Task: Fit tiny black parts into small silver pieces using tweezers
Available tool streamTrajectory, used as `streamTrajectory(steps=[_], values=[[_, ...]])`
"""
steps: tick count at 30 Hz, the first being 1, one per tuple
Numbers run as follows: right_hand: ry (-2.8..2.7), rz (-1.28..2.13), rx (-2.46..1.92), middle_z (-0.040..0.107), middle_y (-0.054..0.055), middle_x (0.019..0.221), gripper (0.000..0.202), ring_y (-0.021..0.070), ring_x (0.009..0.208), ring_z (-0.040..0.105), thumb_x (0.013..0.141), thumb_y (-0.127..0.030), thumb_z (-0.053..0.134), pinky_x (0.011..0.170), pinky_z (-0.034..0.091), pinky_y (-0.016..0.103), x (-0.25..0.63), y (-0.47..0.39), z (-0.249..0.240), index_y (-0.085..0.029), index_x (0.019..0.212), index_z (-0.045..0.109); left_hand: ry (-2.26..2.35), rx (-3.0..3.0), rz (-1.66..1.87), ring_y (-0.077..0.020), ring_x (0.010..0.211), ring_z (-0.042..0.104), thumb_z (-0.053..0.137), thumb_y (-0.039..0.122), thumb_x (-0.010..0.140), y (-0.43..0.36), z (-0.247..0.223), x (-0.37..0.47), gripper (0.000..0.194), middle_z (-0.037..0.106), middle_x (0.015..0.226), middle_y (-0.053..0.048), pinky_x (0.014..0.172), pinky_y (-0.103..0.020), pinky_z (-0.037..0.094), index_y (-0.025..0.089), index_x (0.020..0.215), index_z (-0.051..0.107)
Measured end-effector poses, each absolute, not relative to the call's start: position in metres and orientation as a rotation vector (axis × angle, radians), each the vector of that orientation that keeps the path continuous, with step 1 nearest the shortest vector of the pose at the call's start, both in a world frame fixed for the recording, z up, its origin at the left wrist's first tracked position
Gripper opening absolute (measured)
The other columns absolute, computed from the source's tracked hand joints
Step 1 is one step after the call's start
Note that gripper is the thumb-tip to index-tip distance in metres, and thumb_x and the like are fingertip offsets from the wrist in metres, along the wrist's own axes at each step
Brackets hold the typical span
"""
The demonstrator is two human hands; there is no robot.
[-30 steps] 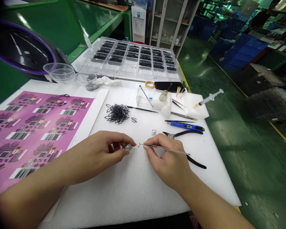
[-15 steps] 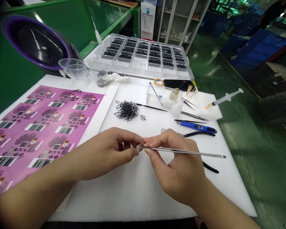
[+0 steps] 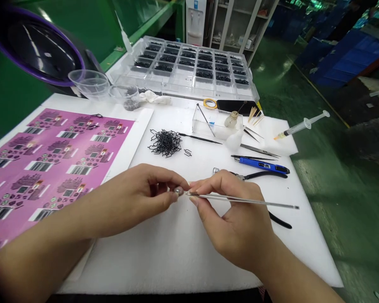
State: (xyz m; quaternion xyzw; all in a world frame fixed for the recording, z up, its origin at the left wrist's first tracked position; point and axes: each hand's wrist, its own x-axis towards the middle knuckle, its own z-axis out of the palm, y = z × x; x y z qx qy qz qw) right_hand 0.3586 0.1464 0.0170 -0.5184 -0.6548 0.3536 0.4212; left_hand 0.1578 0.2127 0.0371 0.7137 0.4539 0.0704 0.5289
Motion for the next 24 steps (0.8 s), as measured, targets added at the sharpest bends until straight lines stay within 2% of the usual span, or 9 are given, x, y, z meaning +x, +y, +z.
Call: streamTrajectory(steps=[6,10,16,24], values=[[-1.813,0.915,-1.493,0.070,-0.004,0.092,0.012,0.0144,0.090,0.066,0.084,-0.017,0.064,0.077,0.054,0.025,0.364,0.155,0.016,-0.027,0.091,0.063,1.348,1.603,0.475,-0.0148,0.069,0.056,0.060,0.032,0.080,0.225,0.045,0.147,0.020,0.065,0.074,0.003,0.063,-0.027,0.044,0.030,0.095,0.072],[-1.963,0.871,-1.524,0.070,-0.006,0.081,0.010,0.0123,0.077,0.065,0.081,-0.017,0.066,0.067,0.051,0.024,0.365,0.155,0.018,-0.027,0.086,0.066,1.389,1.547,0.522,-0.0154,0.069,0.055,0.061,0.032,0.077,0.225,0.050,0.147,0.019,0.066,0.074,0.002,0.063,-0.028,0.045,0.029,0.092,0.073],[-2.067,0.823,-1.432,0.070,-0.003,0.078,0.016,0.0145,0.071,0.066,0.075,-0.010,0.064,0.065,0.052,0.027,0.366,0.150,0.017,-0.023,0.084,0.066,1.396,1.588,0.442,-0.0150,0.063,0.054,0.059,0.033,0.078,0.223,0.051,0.150,0.023,0.065,0.071,0.002,0.053,-0.026,0.039,0.030,0.096,0.073],[-2.077,0.900,-1.496,0.072,-0.002,0.081,0.012,0.0176,0.073,0.067,0.076,-0.013,0.064,0.068,0.053,0.031,0.368,0.151,0.014,-0.024,0.081,0.067,1.363,1.579,0.403,-0.0174,0.069,0.059,0.058,0.029,0.076,0.221,0.054,0.151,0.027,0.066,0.074,-0.001,0.053,-0.025,0.040,0.026,0.099,0.072]])
